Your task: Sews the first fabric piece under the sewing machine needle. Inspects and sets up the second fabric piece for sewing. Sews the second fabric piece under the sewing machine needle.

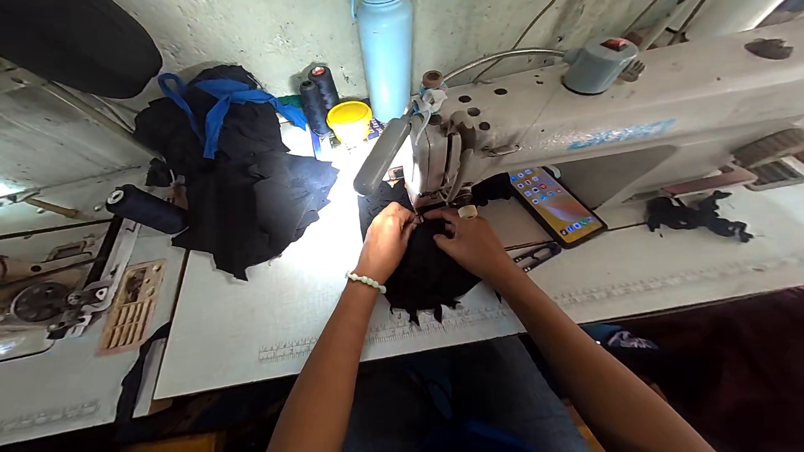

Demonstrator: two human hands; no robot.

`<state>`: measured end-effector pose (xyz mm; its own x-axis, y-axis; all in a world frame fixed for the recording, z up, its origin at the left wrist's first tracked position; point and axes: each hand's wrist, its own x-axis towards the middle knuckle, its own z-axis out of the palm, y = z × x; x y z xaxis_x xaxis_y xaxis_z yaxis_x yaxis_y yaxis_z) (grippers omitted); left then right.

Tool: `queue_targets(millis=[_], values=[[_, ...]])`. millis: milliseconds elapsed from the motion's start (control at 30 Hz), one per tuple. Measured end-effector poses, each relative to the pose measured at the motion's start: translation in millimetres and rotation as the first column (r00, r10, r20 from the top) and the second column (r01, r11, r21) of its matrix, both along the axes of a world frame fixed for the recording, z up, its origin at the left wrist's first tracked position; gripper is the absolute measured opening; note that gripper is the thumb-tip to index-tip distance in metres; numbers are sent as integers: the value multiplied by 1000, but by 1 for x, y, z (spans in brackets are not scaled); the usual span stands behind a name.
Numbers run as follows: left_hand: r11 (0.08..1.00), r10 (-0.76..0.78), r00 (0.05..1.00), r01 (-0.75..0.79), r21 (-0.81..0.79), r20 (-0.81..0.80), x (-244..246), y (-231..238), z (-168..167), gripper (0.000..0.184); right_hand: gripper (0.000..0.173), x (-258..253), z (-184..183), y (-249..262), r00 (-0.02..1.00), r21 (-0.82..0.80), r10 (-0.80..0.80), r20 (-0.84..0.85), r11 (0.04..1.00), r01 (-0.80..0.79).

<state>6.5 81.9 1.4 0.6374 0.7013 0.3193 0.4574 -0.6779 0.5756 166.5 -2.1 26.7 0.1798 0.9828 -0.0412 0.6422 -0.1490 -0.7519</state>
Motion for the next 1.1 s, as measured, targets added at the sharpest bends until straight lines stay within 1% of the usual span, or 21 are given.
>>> queue_targets(millis=[67, 133, 233, 300, 467, 567, 633, 667, 733, 800, 867, 900, 967, 1033, 1100], values=[[1000, 0, 1000, 0, -5, -29, 0, -2, 3, 7, 30, -5, 0, 2, 995, 18, -17, 99, 1000, 15], [1000, 24, 997, -24, -5, -79, 3, -5, 8, 12, 23, -9, 1, 4, 988, 20, -45, 145, 999, 43], [995, 75, 992, -68, 78, -96, 8, -8, 5, 8, 18, -10, -2, 6, 984, 67, -78, 163, 995, 68], [993, 91, 992, -84, 87, -84, 8, -8, 3, 7, 20, -9, -4, 7, 982, 92, -95, 162, 992, 81], [996, 67, 997, -69, -63, -30, 3, -2, 2, 12, 25, -8, -12, 13, 988, 99, -81, 128, 993, 69], [991, 70, 997, -74, -111, -34, 4, -3, 6, 13, 28, -9, -4, 14, 996, -19, -53, 75, 998, 55], [988, 82, 996, -87, -128, -43, 5, -3, 7, 13, 27, -11, 1, 15, 997, -100, -76, 33, 992, 79], [987, 88, 995, -93, -134, -46, 5, -4, 7, 14, 26, -12, 2, 16, 995, -112, -90, 37, 989, 94], [985, 94, 994, -101, -138, -52, 6, -5, 6, 15, 22, -15, 0, 16, 988, -69, -120, 95, 990, 127], [989, 90, 994, -96, -113, -61, 7, -5, 5, 14, 18, -18, -3, 18, 981, -22, -127, 147, 991, 132], [996, 72, 995, -75, -50, -74, 5, -6, 2, 10, 17, -19, -7, 18, 976, 21, -129, 175, 992, 127], [997, 68, 994, -70, -24, -80, 5, -6, 2, 12, 17, -18, -9, 18, 975, 41, -131, 179, 991, 126], [995, 87, 993, -83, 52, -81, 6, -9, 0, 15, 20, -17, -11, 18, 977, 23, -134, 165, 991, 132], [985, 116, 992, -108, 136, -54, 8, -10, -5, 11, 25, -17, -10, 17, 979, -3, -134, 155, 991, 137], [983, 119, 992, -111, 145, -50, 9, -10, -5, 8, 24, -17, -11, 18, 977, 15, -134, 165, 991, 133]])
